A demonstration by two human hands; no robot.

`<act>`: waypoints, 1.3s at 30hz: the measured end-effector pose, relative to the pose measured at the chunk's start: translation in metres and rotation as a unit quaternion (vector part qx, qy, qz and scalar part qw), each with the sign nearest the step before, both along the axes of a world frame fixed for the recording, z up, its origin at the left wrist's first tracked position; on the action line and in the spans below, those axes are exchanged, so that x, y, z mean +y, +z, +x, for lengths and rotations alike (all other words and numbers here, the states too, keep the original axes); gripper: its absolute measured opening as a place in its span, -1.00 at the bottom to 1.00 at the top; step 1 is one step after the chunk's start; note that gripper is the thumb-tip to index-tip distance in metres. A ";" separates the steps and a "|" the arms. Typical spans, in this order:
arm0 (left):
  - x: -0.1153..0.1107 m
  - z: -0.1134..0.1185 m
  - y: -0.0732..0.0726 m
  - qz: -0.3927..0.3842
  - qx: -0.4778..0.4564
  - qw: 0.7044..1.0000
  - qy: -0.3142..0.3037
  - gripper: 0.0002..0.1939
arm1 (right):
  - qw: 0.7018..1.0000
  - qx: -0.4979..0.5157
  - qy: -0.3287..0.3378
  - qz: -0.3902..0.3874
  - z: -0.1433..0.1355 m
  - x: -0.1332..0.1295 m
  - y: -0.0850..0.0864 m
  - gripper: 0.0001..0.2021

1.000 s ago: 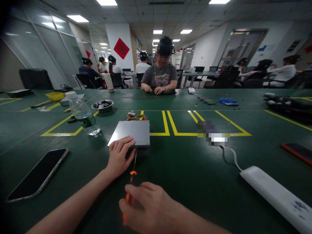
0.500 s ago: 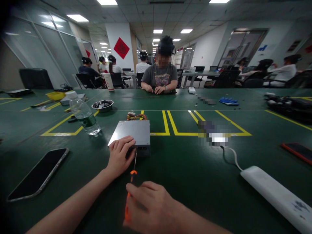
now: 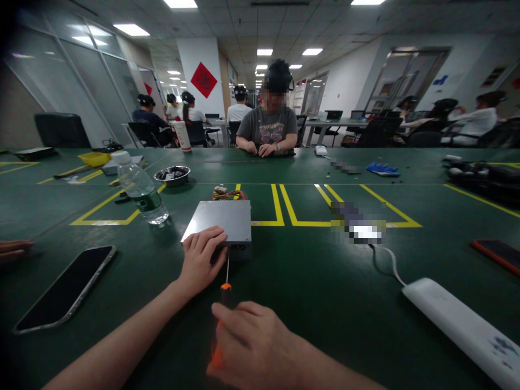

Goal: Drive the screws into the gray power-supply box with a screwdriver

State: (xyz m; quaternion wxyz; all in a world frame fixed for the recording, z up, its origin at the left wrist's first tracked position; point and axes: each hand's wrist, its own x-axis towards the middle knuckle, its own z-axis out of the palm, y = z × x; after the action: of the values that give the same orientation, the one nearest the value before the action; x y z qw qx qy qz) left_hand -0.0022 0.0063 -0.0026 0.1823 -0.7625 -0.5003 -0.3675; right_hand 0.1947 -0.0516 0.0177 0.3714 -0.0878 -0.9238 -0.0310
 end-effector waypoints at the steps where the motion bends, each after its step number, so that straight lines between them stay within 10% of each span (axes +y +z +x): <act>1: 0.000 0.000 0.000 0.000 -0.001 1.000 0.000 -0.72 | 1.000 -0.004 -0.002 -0.004 0.000 0.000 0.000 -0.72; 39: 0.000 -0.001 0.000 -0.010 0.006 1.000 0.002 -0.70 | 0.996 0.069 -0.031 0.047 0.027 0.010 0.006 -0.83</act>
State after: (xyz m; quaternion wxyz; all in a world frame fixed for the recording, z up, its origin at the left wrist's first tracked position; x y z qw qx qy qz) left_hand -0.0029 0.0068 -0.0030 0.1785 -0.7654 -0.5048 -0.3572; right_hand 0.2220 -0.0420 0.0238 0.4365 -0.1007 -0.8905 -0.0792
